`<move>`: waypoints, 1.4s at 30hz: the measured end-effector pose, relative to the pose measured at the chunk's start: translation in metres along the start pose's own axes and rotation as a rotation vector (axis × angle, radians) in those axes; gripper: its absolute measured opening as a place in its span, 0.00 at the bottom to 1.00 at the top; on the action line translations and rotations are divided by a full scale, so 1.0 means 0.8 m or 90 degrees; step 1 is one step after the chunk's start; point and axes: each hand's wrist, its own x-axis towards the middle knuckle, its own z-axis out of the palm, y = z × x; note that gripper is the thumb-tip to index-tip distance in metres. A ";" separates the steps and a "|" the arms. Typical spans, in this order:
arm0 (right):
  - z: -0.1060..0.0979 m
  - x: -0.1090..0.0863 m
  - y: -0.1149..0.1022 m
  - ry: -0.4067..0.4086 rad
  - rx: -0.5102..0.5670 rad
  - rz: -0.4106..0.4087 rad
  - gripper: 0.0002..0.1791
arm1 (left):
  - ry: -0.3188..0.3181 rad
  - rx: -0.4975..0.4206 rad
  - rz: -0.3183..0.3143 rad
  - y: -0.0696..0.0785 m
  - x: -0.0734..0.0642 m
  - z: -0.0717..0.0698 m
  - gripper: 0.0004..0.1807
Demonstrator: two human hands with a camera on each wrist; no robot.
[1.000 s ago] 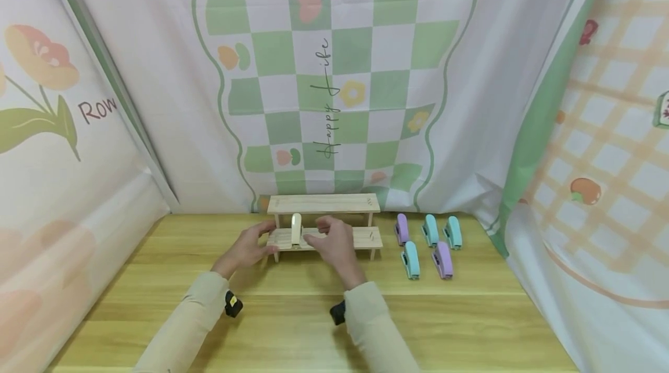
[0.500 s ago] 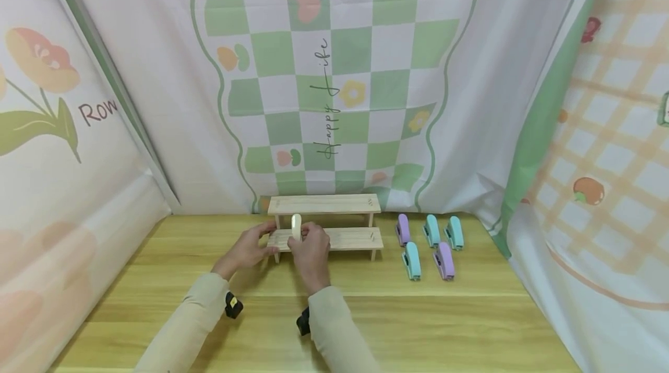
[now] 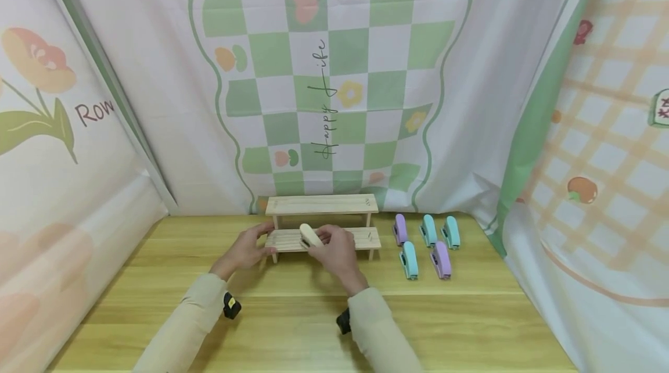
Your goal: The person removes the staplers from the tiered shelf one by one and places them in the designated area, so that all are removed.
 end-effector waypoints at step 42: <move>-0.318 -0.077 0.197 0.213 -0.209 0.260 0.25 | -0.006 -0.025 0.010 -0.006 0.003 0.000 0.35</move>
